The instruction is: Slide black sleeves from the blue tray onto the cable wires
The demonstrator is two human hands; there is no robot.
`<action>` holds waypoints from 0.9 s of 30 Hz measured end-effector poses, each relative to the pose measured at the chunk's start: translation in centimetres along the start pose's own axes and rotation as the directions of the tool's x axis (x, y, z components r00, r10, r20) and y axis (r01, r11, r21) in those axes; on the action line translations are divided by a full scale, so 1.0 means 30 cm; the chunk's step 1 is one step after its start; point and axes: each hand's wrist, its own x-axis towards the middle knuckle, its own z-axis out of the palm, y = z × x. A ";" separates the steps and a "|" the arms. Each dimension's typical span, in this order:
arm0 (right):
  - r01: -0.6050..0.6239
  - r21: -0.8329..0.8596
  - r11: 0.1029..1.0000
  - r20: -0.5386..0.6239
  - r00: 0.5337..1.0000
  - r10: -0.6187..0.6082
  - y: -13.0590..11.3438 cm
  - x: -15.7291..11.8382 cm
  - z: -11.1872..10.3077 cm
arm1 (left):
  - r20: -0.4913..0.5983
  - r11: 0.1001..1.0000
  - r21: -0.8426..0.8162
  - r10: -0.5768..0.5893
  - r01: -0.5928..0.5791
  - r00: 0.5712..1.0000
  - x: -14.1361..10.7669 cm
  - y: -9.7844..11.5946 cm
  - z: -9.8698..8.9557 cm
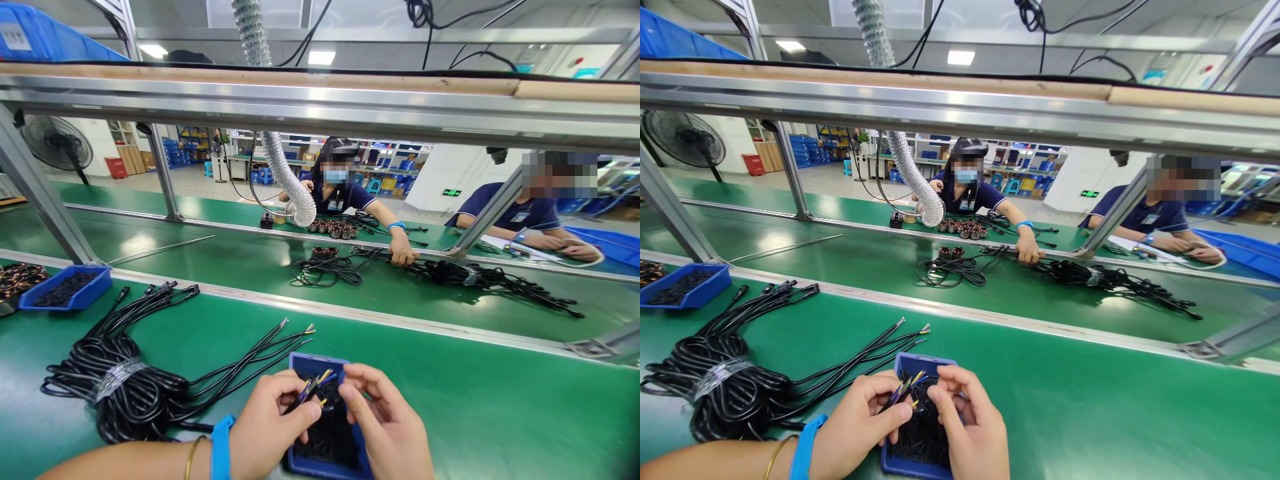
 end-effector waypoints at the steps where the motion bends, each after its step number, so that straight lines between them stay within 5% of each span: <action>1: 0.029 -0.016 0.999 -0.009 1.000 -0.029 0.000 -0.003 0.000 | 0.002 1.000 0.010 -0.003 0.003 1.000 0.000 0.000 0.001; 11: 0.260 -0.246 0.934 -0.049 0.959 -0.280 -0.025 -0.011 0.007 | 0.014 1.000 0.008 -0.003 0.003 1.000 -0.002 0.007 0.002; 18: 0.368 -0.271 0.889 0.047 0.928 -0.370 -0.037 -0.018 0.021 | 0.011 1.000 0.023 0.012 -0.012 1.000 -0.001 -0.009 0.002; 23: 0.337 -0.277 0.900 0.139 0.941 -0.309 -0.044 -0.022 0.009 | -0.013 0.998 -0.045 0.035 -0.036 0.999 -0.008 -0.002 -0.001; 27: 0.155 -0.017 0.988 0.081 0.985 -0.153 -0.030 -0.032 0.047 | -0.029 0.995 -0.080 0.051 -0.053 0.998 -0.011 0.001 -0.011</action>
